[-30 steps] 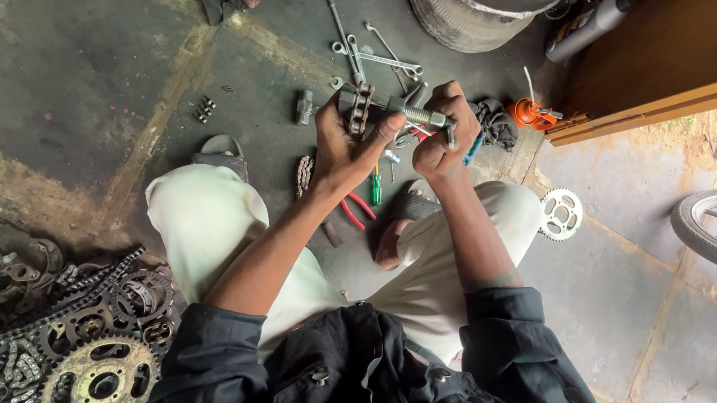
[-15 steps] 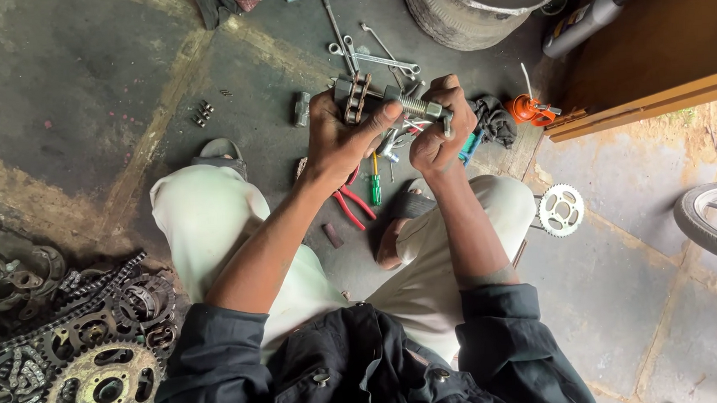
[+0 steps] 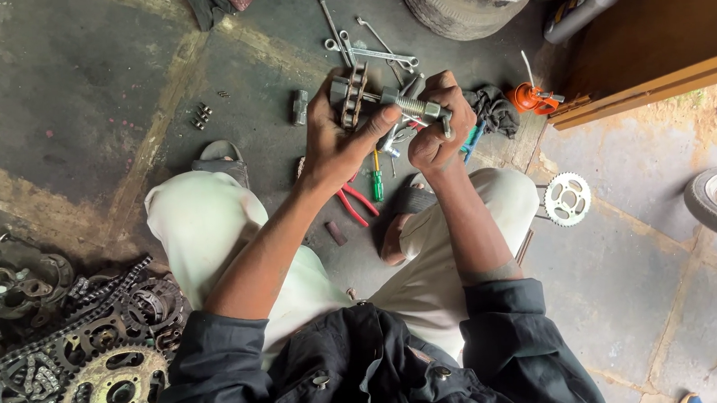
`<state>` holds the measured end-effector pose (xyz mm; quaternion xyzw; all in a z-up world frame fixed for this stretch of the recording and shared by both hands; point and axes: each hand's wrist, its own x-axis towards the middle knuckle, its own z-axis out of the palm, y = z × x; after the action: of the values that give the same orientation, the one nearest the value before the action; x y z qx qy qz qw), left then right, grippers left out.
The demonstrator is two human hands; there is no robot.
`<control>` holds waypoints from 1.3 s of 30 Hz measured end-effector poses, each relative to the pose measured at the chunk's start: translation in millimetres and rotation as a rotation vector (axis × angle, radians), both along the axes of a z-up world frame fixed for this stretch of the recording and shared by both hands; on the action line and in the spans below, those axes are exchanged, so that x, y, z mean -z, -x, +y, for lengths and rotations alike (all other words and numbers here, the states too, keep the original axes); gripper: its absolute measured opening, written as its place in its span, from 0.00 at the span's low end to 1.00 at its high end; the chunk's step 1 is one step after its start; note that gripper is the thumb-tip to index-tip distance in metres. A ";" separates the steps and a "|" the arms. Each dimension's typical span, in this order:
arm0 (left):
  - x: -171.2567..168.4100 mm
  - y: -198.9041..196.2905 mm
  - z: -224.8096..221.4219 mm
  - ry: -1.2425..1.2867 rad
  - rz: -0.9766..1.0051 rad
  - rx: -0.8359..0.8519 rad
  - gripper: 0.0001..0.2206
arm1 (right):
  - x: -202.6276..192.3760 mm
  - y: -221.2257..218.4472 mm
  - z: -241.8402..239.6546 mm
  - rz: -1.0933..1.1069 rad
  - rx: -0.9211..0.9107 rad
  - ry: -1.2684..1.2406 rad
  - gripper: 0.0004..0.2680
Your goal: The person sits on the workshop floor and uses a chain breaker tool to press a pin in a motorcycle chain, turning the tool's threaded screw by hand while holding the chain links. They then set the tool aside, handle a plastic jar, and pick through small fasteners on the floor.
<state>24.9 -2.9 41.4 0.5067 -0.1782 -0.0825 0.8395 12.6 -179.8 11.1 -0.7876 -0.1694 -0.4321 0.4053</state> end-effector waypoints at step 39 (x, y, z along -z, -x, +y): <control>6.5 -4.6 -2.9 -0.140 -0.355 -0.177 0.26 | 2.6 -6.3 14.2 -0.051 -0.013 -0.163 0.28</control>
<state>29.5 -5.7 34.9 0.5840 -0.2720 0.0699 0.7616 19.0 -165.6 8.6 -0.7398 -0.1492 -0.4614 0.4664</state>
